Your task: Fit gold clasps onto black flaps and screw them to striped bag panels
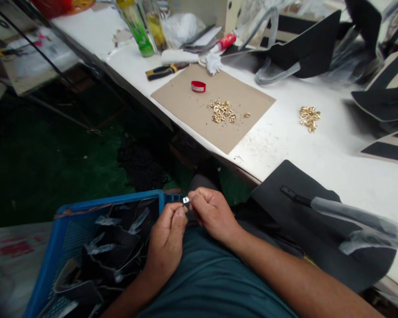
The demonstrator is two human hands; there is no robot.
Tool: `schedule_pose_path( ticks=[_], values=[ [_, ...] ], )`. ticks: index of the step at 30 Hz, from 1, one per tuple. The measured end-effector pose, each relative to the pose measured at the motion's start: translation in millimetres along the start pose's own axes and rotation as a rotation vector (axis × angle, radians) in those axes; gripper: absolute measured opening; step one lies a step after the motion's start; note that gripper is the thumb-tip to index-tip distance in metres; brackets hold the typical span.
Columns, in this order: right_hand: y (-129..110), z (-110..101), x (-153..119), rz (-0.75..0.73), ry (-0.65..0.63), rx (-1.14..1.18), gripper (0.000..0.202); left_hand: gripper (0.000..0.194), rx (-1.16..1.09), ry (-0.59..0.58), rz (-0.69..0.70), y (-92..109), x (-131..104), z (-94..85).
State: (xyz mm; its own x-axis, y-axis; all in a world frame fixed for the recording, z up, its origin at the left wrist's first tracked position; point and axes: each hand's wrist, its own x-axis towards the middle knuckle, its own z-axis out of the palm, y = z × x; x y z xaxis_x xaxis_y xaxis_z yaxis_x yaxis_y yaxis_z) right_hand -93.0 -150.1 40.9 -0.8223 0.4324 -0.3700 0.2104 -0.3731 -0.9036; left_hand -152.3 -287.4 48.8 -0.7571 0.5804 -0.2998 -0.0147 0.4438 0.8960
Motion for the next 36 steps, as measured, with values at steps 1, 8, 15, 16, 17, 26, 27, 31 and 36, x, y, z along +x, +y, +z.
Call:
schedule_pose_path(
  ticks=[1, 8, 15, 16, 17, 26, 27, 31, 36],
  values=[
    [1, 1, 0, 0.0, -0.005, -0.016, 0.049, 0.023, 0.016, -0.001, 0.013, 1, 0, -0.2],
    [7, 0, 2, 0.075, 0.089, 0.211, 0.045, 0.013, -0.014, 0.069, 0.022, 7, -1, -0.4],
    [8, 0, 2, 0.025, 0.048, 0.02, 0.048, 0.011, -0.084, 0.054, 0.022, 7, -2, -0.4],
    [12, -1, 5, 0.026, 0.089, 0.016, 0.048, 0.013, -0.095, 0.046, 0.021, 6, -3, -0.6],
    [16, -4, 9, 0.029, 0.132, 0.021, 0.047, 0.015, -0.11, 0.035, 0.011, 6, -4, -0.8],
    [-1, -9, 6, -0.151, 0.174, -0.201, 0.047, 0.043, -0.83, -0.18, -0.478, 16, 5, -2.8],
    [-4, -7, 4, -0.166, 0.169, -0.224, 0.048, 0.042, -0.886, -0.204, -0.52, 19, 7, -4.6],
    [-6, -3, -1, -0.283, 0.1, -0.34, 0.047, 0.035, -1.04, -0.29, -0.636, 25, 10, -12.8],
    [3, -2, 3, -0.44, -0.042, -0.544, 0.042, 0.03, -1.179, -0.358, -0.678, 21, 10, -16.6]
  ],
)
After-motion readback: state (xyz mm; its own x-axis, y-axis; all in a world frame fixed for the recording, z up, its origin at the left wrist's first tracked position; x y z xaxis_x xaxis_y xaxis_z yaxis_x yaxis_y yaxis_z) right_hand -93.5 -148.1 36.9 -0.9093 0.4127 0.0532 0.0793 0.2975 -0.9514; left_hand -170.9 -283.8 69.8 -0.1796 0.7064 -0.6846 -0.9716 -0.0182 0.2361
